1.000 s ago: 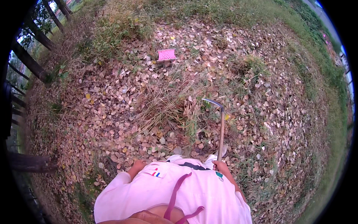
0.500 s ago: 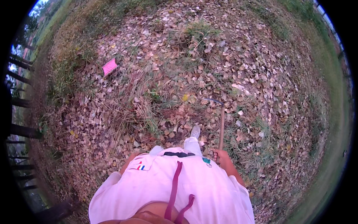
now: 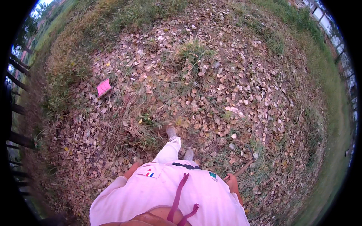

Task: The person uses a hoe to scrape and gather dry leaves and grass on the ground. They move across the yard, clearing patches of debris and occasionally picking up a pink plastic object.

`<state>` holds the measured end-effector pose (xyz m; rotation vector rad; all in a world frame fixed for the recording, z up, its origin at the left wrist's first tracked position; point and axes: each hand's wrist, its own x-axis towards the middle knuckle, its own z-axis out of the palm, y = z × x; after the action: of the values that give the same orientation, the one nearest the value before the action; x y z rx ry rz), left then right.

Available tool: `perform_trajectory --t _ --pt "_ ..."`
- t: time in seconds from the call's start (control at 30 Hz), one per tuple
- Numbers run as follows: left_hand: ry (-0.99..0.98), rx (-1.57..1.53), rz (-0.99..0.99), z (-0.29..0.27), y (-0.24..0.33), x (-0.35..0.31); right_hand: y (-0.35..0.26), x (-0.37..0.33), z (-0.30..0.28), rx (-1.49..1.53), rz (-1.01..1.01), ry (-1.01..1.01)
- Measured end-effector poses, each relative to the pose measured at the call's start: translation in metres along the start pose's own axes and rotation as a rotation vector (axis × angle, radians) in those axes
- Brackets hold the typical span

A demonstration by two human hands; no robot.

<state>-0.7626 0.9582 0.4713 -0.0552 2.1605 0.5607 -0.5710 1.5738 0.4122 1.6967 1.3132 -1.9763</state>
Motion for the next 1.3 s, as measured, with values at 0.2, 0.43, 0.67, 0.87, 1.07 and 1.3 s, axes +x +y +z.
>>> perform_trajectory --t 0.2,0.43,0.67,0.87,1.07,1.3 --pt "0.12 -0.144 -0.118 -0.056 -0.055 0.075 -0.053 0.081 0.108 -0.151 0.033 0.022" --pt "0.363 -0.305 0.114 -0.155 -0.087 0.211 -0.269 -0.048 0.403 -0.483 -0.086 -0.036" --pt "0.405 -0.551 -0.01 -0.201 -0.076 0.267 -0.409 -0.007 0.594 -0.358 -0.038 -0.212" --pt "0.291 -0.446 -0.236 -0.265 -0.006 0.326 -0.5 0.09 0.776 -0.494 0.033 -0.413" --pt "0.287 -0.427 -0.368 -0.359 0.075 0.387 -0.634 0.172 0.881 -0.628 0.166 -0.436" --pt "0.638 -0.74 -0.215 -0.578 0.217 0.413 -0.768 0.238 0.903 -0.633 0.14 -0.349"
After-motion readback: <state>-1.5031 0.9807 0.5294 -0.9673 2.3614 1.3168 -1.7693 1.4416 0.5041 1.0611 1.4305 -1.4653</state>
